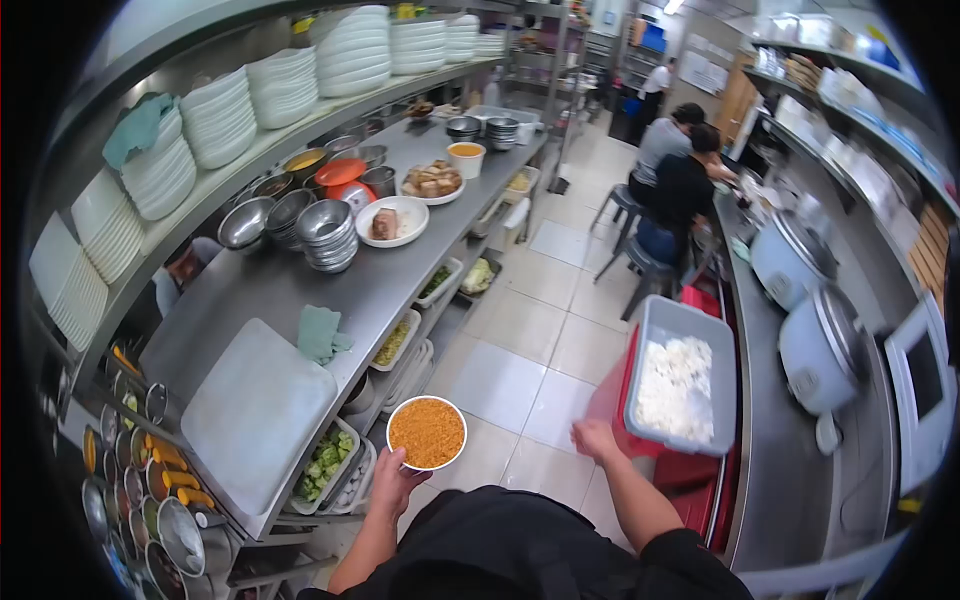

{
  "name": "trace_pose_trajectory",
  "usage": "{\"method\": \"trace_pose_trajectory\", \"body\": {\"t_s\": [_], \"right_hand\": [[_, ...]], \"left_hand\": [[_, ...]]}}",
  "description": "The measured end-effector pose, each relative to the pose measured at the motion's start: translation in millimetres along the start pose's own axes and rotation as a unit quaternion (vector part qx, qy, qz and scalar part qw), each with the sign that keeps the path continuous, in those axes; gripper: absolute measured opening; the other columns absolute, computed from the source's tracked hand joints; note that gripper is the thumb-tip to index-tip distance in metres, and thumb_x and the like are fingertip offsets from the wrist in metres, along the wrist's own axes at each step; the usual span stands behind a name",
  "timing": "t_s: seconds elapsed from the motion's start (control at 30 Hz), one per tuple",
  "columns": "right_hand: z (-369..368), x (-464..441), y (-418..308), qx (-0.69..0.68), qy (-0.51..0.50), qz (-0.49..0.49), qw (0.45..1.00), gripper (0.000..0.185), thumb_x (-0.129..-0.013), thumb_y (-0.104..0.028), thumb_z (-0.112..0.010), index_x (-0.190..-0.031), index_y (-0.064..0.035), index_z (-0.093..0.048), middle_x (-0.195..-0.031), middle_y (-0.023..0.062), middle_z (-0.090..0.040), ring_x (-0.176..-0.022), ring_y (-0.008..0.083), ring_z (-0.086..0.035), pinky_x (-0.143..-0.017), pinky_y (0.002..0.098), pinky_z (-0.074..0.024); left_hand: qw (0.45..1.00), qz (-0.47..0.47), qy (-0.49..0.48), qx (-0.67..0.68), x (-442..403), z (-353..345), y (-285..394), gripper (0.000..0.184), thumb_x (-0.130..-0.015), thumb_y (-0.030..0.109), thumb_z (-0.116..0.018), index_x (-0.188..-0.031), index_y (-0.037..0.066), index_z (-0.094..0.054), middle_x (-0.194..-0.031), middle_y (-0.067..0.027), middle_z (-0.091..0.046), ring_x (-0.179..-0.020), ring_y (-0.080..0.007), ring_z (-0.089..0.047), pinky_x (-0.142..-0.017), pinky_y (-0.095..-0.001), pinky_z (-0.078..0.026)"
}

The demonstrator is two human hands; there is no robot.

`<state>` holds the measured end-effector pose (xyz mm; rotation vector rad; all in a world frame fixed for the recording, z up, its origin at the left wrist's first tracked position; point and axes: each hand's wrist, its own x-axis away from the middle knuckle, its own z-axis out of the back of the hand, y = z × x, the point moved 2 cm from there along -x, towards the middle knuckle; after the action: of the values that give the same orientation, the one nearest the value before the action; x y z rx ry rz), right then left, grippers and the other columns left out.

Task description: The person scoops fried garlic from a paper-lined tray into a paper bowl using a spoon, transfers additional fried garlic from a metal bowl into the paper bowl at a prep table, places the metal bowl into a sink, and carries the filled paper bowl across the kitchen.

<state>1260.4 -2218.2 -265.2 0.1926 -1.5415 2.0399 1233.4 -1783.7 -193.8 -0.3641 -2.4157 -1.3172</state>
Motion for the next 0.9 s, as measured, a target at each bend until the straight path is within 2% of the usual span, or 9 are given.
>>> {"method": "trace_pose_trajectory", "body": {"t_s": [0.1,0.23,0.33,0.47,0.6,0.7,0.73,0.83,0.9], "right_hand": [[-43,-91,-128,0.010,-0.062,0.100,0.993,0.030,-0.091,-0.022,-0.063,-0.071,0.0002,-0.063,-0.070,0.0063,-0.064,-0.066,0.0145,-0.061,-0.061,0.0270,-0.0481],[-81,-179,-241,0.014,-0.105,0.145,0.984,0.024,-0.091,-0.021,-0.064,-0.079,-0.0008,-0.063,-0.079,0.0075,-0.067,-0.070,0.0137,-0.065,-0.064,0.0256,-0.0505],[-78,-226,-272,-0.012,-0.089,0.120,0.989,0.018,-0.091,-0.019,-0.065,-0.087,-0.0017,-0.063,-0.086,0.0076,-0.067,-0.072,0.0140,-0.066,-0.064,0.0249,-0.0513],[-37,-313,-285,-0.016,-0.031,0.102,0.994,0.015,-0.090,-0.016,-0.064,-0.095,-0.0028,-0.061,-0.091,0.0071,-0.067,-0.073,0.0143,-0.067,-0.062,0.0242,-0.0518],[4,-385,-316,-0.027,0.000,0.084,0.996,0.016,-0.090,-0.018,-0.065,-0.093,-0.0028,-0.061,-0.087,0.0063,-0.066,-0.072,0.0136,-0.066,-0.059,0.0233,-0.0505],[8,-449,-353,0.007,-0.021,0.111,0.994,0.017,-0.089,-0.019,-0.067,-0.091,-0.0029,-0.062,-0.085,0.0057,-0.066,-0.072,0.0133,-0.066,-0.060,0.0238,-0.0501],[5,-465,-357,0.007,-0.031,0.106,0.994,0.018,-0.089,-0.020,-0.067,-0.091,-0.0030,-0.062,-0.085,0.0056,-0.066,-0.072,0.0134,-0.066,-0.060,0.0241,-0.0501],[-26,-524,-410,0.008,-0.087,0.126,0.988,0.019,-0.089,-0.021,-0.068,-0.091,-0.0031,-0.062,-0.084,0.0052,-0.065,-0.073,0.0138,-0.066,-0.062,0.0249,-0.0504],[-53,-556,-447,0.007,-0.142,0.148,0.979,0.019,-0.090,-0.021,-0.068,-0.092,-0.0031,-0.062,-0.082,0.0052,-0.065,-0.075,0.0143,-0.066,-0.063,0.0251,-0.0507]], "left_hand": [[0.999,-0.014,0.034,0.017,-40,-20,11,0.040,-0.097,0.027,-0.050,-0.130,0.006,-0.044,-0.124,-0.0162,-0.057,-0.102,-0.0335,-0.065,-0.079,-0.0473,-0.058],[1.000,-0.017,0.022,-0.004,-118,-46,32,0.041,-0.097,0.025,-0.049,-0.131,0.003,-0.044,-0.124,-0.0182,-0.058,-0.102,-0.0325,-0.067,-0.078,-0.0464,-0.060],[1.000,-0.005,0.010,0.000,-201,-81,47,0.043,-0.097,0.023,-0.050,-0.133,0.002,-0.041,-0.124,-0.0181,-0.058,-0.101,-0.0310,-0.068,-0.077,-0.0448,-0.060],[0.998,-0.009,-0.069,-0.011,-299,-148,82,0.044,-0.097,0.023,-0.052,-0.134,0.003,-0.038,-0.123,-0.0179,-0.057,-0.102,-0.0315,-0.067,-0.078,-0.0475,-0.060],[0.995,-0.011,-0.098,-0.018,-364,-220,126,0.047,-0.095,0.025,-0.055,-0.134,0.003,-0.037,-0.126,-0.0173,-0.055,-0.109,-0.0305,-0.064,-0.083,-0.0509,-0.059],[0.994,-0.030,-0.103,0.008,-410,-249,145,0.052,-0.093,0.028,-0.058,-0.134,0.004,-0.037,-0.129,-0.0162,-0.055,-0.113,-0.0308,-0.063,-0.086,-0.0503,-0.058],[0.990,-0.044,-0.130,0.014,-424,-255,151,0.056,-0.091,0.029,-0.059,-0.136,0.005,-0.036,-0.130,-0.0152,-0.054,-0.115,-0.0304,-0.062,-0.089,-0.0494,-0.057],[0.990,-0.099,-0.084,0.049,-453,-280,171,0.057,-0.091,0.029,-0.057,-0.138,0.006,-0.035,-0.131,-0.0150,-0.054,-0.117,-0.0308,-0.061,-0.091,-0.0507,-0.056],[0.992,-0.107,-0.046,0.042,-471,-287,180,0.073,-0.088,0.038,-0.062,-0.147,0.010,-0.029,-0.142,-0.0164,-0.047,-0.125,-0.0336,-0.055,-0.097,-0.0530,-0.052]]}}
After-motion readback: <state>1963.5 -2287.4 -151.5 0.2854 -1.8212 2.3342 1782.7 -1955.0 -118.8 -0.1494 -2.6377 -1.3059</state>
